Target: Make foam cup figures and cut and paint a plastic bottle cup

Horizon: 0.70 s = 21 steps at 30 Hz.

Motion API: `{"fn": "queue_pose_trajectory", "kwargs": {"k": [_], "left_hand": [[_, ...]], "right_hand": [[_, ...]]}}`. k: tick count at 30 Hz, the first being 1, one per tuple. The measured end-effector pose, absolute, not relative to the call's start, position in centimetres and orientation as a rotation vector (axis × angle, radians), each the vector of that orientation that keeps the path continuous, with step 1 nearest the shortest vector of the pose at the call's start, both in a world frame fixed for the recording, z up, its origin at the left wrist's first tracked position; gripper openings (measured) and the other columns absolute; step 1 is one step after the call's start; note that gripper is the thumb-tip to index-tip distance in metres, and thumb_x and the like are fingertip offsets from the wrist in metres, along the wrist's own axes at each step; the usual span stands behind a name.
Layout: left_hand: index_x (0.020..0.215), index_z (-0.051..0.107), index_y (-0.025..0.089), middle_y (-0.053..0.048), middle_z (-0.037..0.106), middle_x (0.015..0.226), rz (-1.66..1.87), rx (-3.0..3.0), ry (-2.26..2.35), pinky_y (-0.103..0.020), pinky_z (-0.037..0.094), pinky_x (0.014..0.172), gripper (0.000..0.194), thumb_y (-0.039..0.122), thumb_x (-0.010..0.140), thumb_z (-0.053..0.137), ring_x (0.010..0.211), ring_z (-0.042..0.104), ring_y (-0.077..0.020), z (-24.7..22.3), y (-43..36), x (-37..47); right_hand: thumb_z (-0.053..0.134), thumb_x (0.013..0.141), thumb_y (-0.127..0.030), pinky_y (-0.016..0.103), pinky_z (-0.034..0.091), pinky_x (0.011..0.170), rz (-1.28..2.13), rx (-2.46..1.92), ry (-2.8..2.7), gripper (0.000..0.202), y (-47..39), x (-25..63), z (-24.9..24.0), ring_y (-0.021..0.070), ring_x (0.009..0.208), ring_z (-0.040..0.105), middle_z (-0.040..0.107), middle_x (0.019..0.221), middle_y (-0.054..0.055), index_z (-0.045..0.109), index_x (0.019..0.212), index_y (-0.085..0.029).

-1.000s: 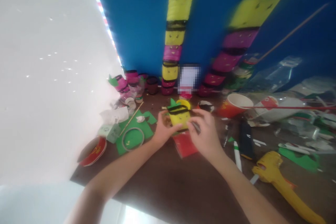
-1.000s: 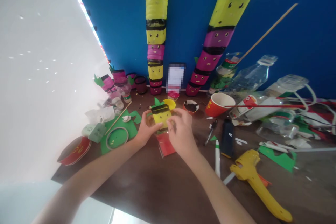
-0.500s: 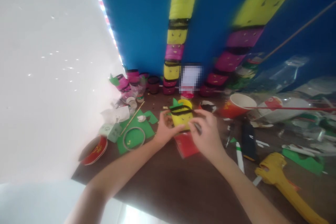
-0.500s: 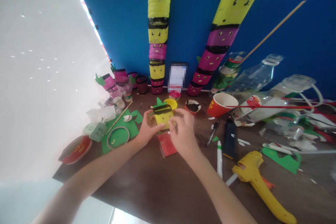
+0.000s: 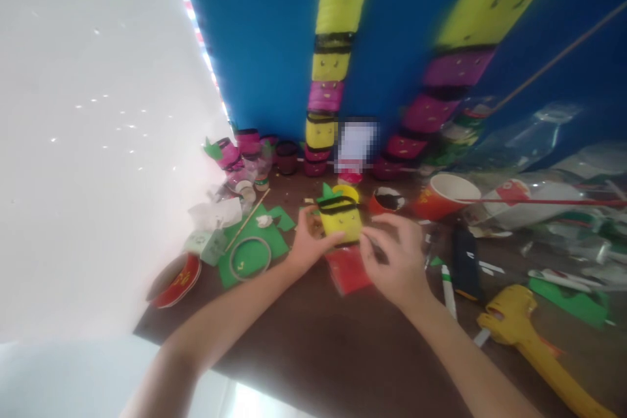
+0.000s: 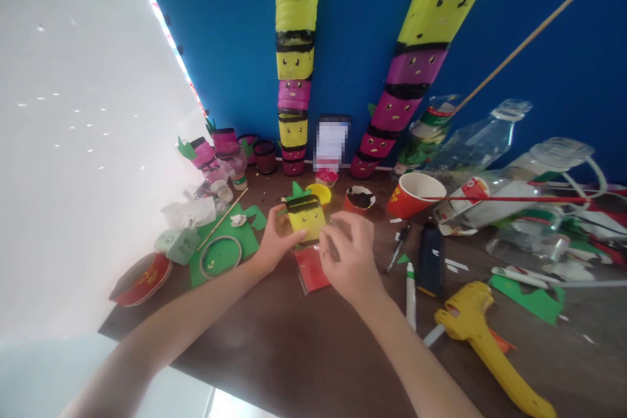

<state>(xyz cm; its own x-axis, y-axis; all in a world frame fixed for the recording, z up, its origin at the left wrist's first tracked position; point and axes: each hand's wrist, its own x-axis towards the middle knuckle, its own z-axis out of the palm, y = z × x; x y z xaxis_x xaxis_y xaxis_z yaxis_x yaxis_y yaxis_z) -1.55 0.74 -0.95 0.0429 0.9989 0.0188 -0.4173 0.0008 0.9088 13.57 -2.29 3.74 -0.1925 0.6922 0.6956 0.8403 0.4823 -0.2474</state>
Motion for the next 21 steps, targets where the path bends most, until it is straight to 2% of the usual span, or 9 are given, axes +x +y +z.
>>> {"fn": "queue_pose_trajectory", "kwargs": {"k": [7, 15, 21], "left_hand": [[0.109, 0.036, 0.022, -0.005, 0.059, 0.099, 1.354, 0.904, 0.814, -0.043, 0.045, 0.090, 0.069, 0.027, 0.056, 0.080, 0.096, 0.061, -0.0212, -1.0, 0.7, -1.6], [0.108, 0.036, 0.022, -0.004, 0.059, 0.099, 1.355, 0.892, 0.805, -0.043, 0.045, 0.091, 0.070, 0.027, 0.055, 0.081, 0.095, 0.061, -0.0206, -0.8, 0.7, -1.5], [0.108, 0.035, 0.022, -0.005, 0.059, 0.100, 1.342, 0.891, 0.803, -0.043, 0.044, 0.092, 0.069, 0.026, 0.056, 0.081, 0.097, 0.061, -0.0209, -0.8, 0.7, -1.5]], "right_hand": [[0.055, 0.076, -0.016, 0.047, 0.037, 0.094, -0.426, -1.084, -2.164, 0.034, -2.7, 14.5, 2.3, 0.0295, 0.112, 0.046, 0.046, 0.123, 0.014, 0.059, 0.110, -0.022], [0.057, 0.075, -0.016, 0.046, 0.042, 0.086, -0.575, -1.012, -2.148, 0.031, -2.3, 14.0, 2.8, 0.0299, 0.105, 0.049, 0.048, 0.120, 0.018, 0.060, 0.106, -0.014], [0.059, 0.073, -0.016, 0.045, 0.042, 0.086, -0.611, -1.002, -2.119, 0.037, -2.6, 14.2, 2.8, 0.0307, 0.105, 0.050, 0.048, 0.118, 0.020, 0.057, 0.110, -0.010]]}}
